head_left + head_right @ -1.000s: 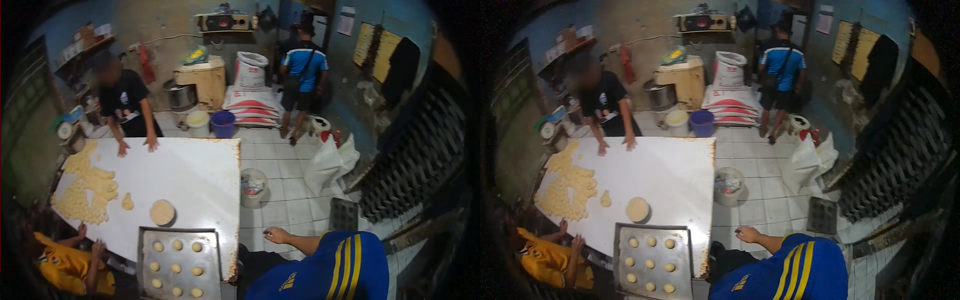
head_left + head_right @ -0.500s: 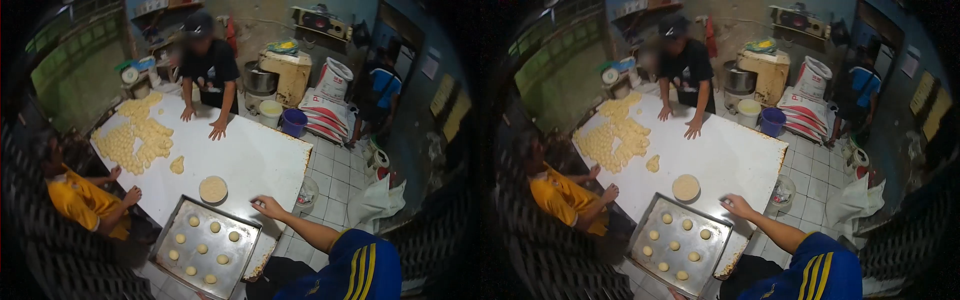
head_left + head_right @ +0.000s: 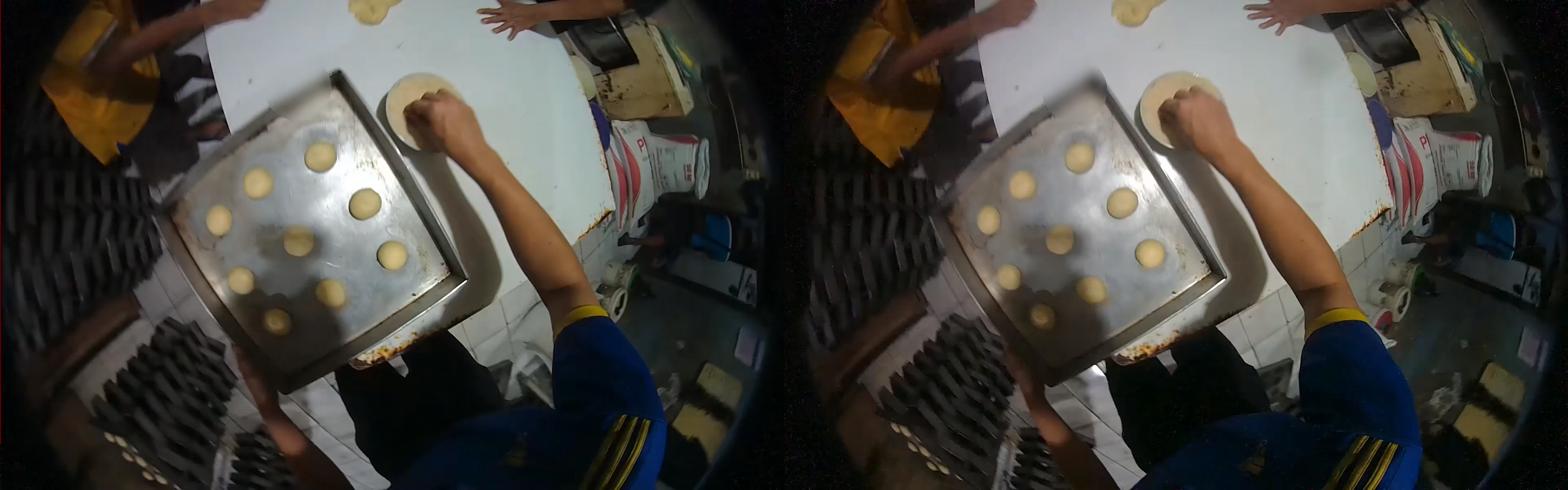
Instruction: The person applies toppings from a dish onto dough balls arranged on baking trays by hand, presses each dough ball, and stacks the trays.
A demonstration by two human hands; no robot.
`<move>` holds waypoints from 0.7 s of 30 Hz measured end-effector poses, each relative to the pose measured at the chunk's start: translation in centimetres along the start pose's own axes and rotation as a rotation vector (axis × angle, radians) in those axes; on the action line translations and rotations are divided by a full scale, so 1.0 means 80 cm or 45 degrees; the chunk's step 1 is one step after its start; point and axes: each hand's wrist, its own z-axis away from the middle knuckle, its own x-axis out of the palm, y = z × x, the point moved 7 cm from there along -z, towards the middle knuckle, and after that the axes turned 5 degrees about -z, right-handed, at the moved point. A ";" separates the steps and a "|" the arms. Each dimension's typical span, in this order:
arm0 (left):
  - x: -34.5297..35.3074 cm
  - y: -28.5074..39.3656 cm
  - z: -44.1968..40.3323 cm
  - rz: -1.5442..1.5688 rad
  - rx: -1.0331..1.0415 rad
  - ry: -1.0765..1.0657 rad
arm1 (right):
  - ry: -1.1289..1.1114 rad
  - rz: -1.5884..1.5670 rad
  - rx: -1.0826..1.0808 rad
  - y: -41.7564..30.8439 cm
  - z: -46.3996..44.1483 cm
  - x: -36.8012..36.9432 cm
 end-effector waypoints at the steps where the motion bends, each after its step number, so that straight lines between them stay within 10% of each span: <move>1: -0.006 -0.006 -0.004 0.026 0.075 0.010 | -0.006 0.002 -0.023 -0.004 -0.003 -0.007; 9: 0.001 -0.010 0.000 0.278 -0.165 0.188 | -0.098 0.016 0.090 -0.002 -0.005 -0.009; 18: 0.002 0.006 0.012 0.017 -0.031 0.307 | -0.045 0.342 -0.373 -0.012 0.005 -0.003; 21: 0.010 0.020 0.013 -0.066 0.012 0.352 | -0.186 -0.203 0.338 0.029 0.010 -0.017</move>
